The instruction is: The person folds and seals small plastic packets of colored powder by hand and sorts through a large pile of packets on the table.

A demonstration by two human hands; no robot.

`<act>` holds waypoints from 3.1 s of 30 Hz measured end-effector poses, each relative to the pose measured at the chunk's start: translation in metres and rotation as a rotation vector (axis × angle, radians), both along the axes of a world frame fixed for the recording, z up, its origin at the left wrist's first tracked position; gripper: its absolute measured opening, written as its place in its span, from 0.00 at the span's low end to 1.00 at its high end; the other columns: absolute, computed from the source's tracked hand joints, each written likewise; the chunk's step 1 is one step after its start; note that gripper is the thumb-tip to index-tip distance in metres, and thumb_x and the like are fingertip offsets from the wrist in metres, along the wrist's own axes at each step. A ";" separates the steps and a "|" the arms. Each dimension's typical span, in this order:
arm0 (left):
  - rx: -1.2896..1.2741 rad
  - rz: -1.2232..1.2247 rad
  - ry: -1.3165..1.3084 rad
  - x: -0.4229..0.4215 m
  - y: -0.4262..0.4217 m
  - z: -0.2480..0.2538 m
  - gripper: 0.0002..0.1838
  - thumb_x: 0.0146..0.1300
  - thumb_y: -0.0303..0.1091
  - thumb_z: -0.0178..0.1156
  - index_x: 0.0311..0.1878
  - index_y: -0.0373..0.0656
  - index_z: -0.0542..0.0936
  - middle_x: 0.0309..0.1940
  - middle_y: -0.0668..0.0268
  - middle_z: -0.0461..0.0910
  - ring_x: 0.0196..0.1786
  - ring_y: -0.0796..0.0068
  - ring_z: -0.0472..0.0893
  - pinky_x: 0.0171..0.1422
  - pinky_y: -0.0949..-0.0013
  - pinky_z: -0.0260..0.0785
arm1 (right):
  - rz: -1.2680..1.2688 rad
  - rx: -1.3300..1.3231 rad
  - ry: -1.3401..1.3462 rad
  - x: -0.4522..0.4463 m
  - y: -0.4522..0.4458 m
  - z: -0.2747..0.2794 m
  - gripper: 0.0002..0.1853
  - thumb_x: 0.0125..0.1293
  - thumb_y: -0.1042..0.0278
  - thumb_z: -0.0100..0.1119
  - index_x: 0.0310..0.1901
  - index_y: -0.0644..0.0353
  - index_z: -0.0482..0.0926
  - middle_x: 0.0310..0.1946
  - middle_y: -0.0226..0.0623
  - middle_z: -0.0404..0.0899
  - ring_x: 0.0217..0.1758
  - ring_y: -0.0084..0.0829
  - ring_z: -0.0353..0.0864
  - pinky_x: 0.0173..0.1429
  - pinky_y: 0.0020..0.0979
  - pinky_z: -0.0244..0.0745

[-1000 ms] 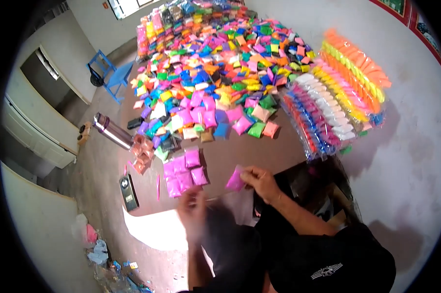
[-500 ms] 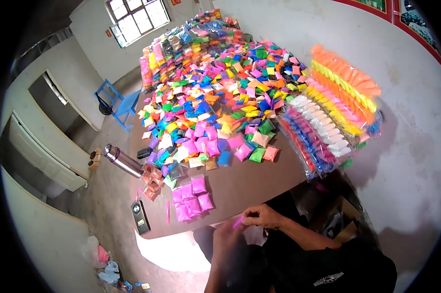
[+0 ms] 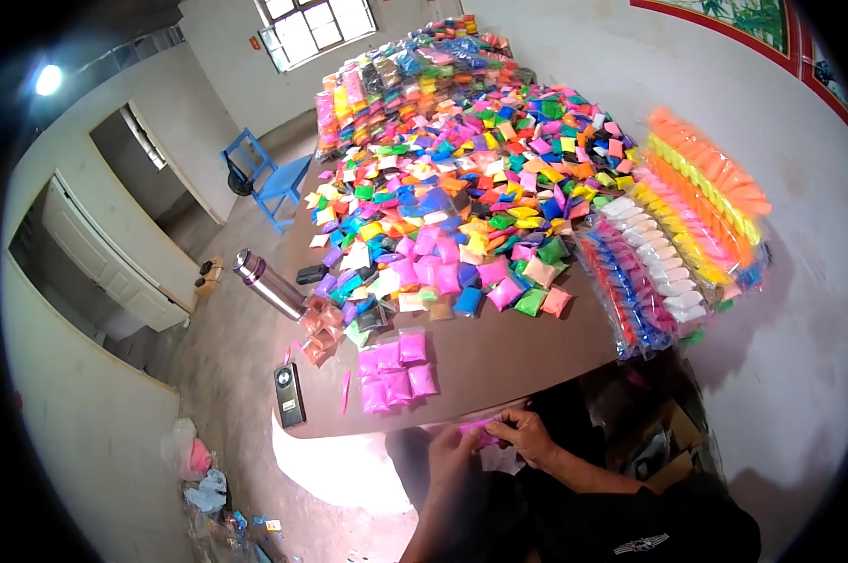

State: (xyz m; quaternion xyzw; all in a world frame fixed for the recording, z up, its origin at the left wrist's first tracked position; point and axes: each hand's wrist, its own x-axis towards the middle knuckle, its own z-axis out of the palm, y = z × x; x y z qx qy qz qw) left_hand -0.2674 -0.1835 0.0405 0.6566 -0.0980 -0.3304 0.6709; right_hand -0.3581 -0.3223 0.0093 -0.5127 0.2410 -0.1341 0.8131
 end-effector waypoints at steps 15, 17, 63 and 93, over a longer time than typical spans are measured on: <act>-0.029 0.025 -0.005 -0.017 0.001 0.009 0.15 0.70 0.41 0.65 0.47 0.36 0.82 0.29 0.70 0.81 0.28 0.86 0.73 0.33 0.79 0.64 | 0.047 0.041 0.028 -0.013 0.003 -0.021 0.09 0.70 0.66 0.67 0.43 0.63 0.86 0.30 0.28 0.83 0.30 0.17 0.78 0.36 0.20 0.72; 0.017 0.029 0.018 -0.019 0.001 0.000 0.15 0.70 0.41 0.65 0.46 0.36 0.82 0.28 0.70 0.81 0.28 0.86 0.74 0.33 0.79 0.64 | -0.015 0.154 0.008 -0.013 0.009 -0.026 0.10 0.70 0.65 0.67 0.43 0.64 0.86 0.31 0.29 0.84 0.31 0.18 0.78 0.37 0.21 0.73; 0.097 -0.099 0.054 -0.074 0.062 -0.082 0.09 0.73 0.34 0.61 0.38 0.39 0.81 0.30 0.74 0.81 0.31 0.89 0.74 0.35 0.82 0.67 | 0.060 0.147 0.104 -0.058 0.050 -0.066 0.13 0.72 0.64 0.63 0.51 0.63 0.83 0.41 0.29 0.83 0.42 0.20 0.79 0.50 0.23 0.75; -0.029 0.145 0.080 -0.069 0.070 -0.068 0.08 0.71 0.32 0.64 0.46 0.37 0.83 0.37 0.71 0.83 0.40 0.84 0.78 0.48 0.80 0.70 | 0.238 -0.193 0.110 -0.057 0.067 -0.072 0.09 0.69 0.71 0.64 0.48 0.65 0.83 0.39 0.30 0.85 0.41 0.18 0.82 0.47 0.22 0.78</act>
